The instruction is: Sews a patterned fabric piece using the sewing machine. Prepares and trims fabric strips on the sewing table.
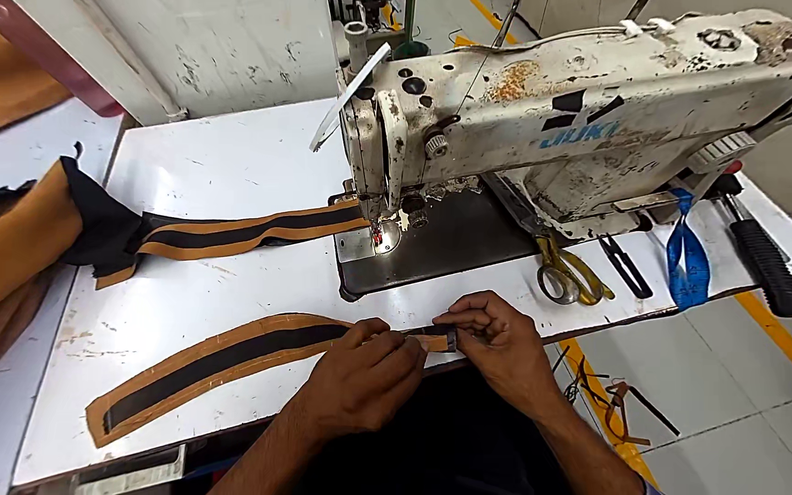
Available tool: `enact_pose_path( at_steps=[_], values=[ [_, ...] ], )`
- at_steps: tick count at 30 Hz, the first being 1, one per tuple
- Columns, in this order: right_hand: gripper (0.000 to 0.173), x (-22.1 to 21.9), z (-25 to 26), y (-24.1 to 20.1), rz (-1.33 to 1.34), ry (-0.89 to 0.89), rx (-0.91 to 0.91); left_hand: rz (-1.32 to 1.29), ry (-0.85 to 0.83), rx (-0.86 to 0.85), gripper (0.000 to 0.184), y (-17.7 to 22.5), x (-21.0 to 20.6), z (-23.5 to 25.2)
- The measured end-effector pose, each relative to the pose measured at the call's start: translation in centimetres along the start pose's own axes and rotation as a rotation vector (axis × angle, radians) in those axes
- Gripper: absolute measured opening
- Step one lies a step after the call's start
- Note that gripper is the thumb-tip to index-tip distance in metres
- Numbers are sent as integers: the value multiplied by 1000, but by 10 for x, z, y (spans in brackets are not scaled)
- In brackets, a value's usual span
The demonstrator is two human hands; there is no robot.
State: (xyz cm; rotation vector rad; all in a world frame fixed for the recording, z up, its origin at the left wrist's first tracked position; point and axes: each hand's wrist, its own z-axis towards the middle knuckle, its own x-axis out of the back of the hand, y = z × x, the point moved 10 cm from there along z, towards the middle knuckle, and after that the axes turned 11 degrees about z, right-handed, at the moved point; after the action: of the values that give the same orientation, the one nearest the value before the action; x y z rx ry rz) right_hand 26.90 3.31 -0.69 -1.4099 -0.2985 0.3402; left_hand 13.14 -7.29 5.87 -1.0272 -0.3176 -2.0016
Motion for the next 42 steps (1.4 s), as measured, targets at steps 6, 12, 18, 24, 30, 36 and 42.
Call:
enact_pose_path(
  at_steps=[6, 12, 18, 24, 30, 36, 42],
  values=[
    [29, 1, -3, -2, 13, -12, 67, 77, 39, -60, 20, 8, 3, -4],
    [25, -1, -9, -6, -55, -44, 195, 54, 31, -53, 20, 11, 7, -11],
    [17, -9, -6, -8, -159, -157, 234, -183, 16, 241, 13, -21, -4, -12],
    [15, -7, -1, -4, -134, -111, 174, -339, -222, 442, 38, -55, -35, 2],
    [23, -4, 3, 3, -113, -4, 76, -413, -366, 430, 31, -69, -52, 1],
    [25, -5, 5, 8, -129, 19, 5, -479, -359, 477, 27, -68, -54, -2],
    [36, -9, 6, 8, -166, -20, -34, -489, -337, 516, 21, -68, -54, -7]
  ],
)
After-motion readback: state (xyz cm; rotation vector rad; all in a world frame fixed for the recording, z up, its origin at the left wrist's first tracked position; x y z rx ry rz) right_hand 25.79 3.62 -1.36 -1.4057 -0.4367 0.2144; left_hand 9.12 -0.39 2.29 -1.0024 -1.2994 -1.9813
